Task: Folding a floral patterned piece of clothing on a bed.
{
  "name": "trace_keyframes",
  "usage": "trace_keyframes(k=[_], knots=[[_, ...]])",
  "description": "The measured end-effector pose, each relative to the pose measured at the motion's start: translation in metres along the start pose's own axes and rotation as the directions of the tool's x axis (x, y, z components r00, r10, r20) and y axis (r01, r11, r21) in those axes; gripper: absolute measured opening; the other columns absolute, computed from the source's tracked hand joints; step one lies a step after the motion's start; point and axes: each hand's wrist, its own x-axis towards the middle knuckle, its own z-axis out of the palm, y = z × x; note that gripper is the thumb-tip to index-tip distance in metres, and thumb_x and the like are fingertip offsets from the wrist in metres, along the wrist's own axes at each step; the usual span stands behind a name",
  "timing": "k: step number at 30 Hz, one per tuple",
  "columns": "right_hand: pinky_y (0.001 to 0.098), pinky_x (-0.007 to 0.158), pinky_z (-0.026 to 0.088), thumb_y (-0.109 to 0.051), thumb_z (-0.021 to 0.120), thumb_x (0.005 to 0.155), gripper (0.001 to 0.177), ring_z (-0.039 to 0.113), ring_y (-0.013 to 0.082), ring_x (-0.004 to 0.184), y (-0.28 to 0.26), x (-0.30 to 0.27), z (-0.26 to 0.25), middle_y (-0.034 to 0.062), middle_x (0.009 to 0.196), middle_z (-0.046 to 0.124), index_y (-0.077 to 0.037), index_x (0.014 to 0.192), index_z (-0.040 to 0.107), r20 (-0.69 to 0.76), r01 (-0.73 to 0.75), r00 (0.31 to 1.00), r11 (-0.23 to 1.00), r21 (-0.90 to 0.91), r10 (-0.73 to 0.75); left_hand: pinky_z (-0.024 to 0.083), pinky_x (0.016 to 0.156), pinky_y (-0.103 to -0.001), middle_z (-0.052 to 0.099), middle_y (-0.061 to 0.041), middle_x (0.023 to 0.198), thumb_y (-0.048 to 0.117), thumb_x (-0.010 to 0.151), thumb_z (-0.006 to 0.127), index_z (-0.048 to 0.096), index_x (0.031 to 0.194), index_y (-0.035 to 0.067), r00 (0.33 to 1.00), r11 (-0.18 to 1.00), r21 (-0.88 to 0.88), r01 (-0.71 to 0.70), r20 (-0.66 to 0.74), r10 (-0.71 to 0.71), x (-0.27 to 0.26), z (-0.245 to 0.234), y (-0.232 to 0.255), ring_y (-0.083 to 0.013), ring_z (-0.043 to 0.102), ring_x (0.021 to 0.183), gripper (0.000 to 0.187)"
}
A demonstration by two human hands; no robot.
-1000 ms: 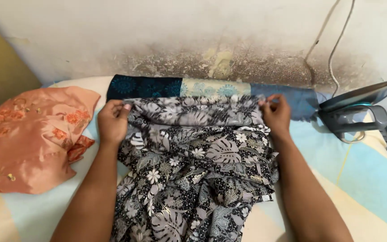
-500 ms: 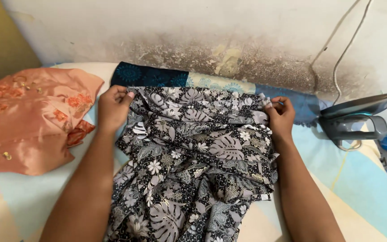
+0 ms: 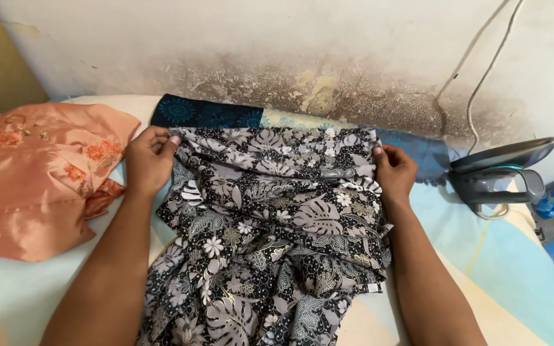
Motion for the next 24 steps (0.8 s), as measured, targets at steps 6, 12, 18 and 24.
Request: trace_keyframes(k=[6, 12, 18, 24], knots=[[0.0305, 0.068, 0.053, -0.011, 0.079, 0.091, 0.018, 0.066, 0.0159, 0.076, -0.052, -0.021, 0.002, 0.008, 0.095, 0.067, -0.002, 0.104, 0.07, -0.067, 0.268, 0.952, 0.92, -0.285, -0.298, 0.05, 0.066, -0.026, 0.071, -0.007, 0.085, 0.008, 0.097, 0.076, 0.067, 0.106, -0.002, 0.998, 0.988, 0.146, -0.056, -0.033, 0.061, -0.006, 0.003, 0.016, -0.0085, 0.061, 0.073, 0.017], [0.0394, 0.093, 0.052, -0.003, 0.077, 0.09, 0.024, 0.061, 0.0301, 0.111, -0.047, -0.01, -0.005, 0.0122, 0.121, 0.062, -0.009, 0.113, 0.074, 0.172, 0.623, 0.766, 0.649, -0.437, -0.619, 0.051, 0.065, -0.026, 0.071, -0.006, 0.083, 0.008, 0.096, 0.076, 0.068, 0.104, -0.001, 0.996, 0.976, 0.206, -0.076, -0.032, 0.084, -0.011, 0.004, 0.02, -0.0083, 0.062, 0.07, 0.015], [0.0427, 0.098, 0.046, -0.01, 0.08, 0.087, 0.019, 0.054, 0.0372, 0.113, -0.027, 0.017, 0.005, 0.0154, 0.121, 0.062, -0.009, 0.105, 0.075, 0.344, 0.72, 0.691, 0.56, -0.411, -0.636, 0.053, 0.067, -0.03, 0.074, -0.009, 0.084, 0.014, 0.091, 0.078, 0.07, 0.102, 0.001, 1.0, 0.964, 0.266, -0.007, -0.018, 0.012, 0.009, 0.002, -0.004, -0.0136, 0.067, 0.072, 0.018], [0.0384, 0.084, 0.052, -0.009, 0.075, 0.094, 0.01, 0.064, 0.0293, 0.096, -0.003, 0.045, 0.005, 0.0129, 0.108, 0.065, -0.004, 0.098, 0.067, 0.353, 0.596, 0.796, 0.738, -0.318, -0.491, 0.055, 0.072, -0.035, 0.078, -0.012, 0.088, 0.027, 0.083, 0.081, 0.075, 0.096, 0.004, 0.987, 0.894, 0.44, 0.088, 0.083, -0.138, 0.029, -0.005, -0.007, -0.0193, 0.073, 0.077, 0.027]])
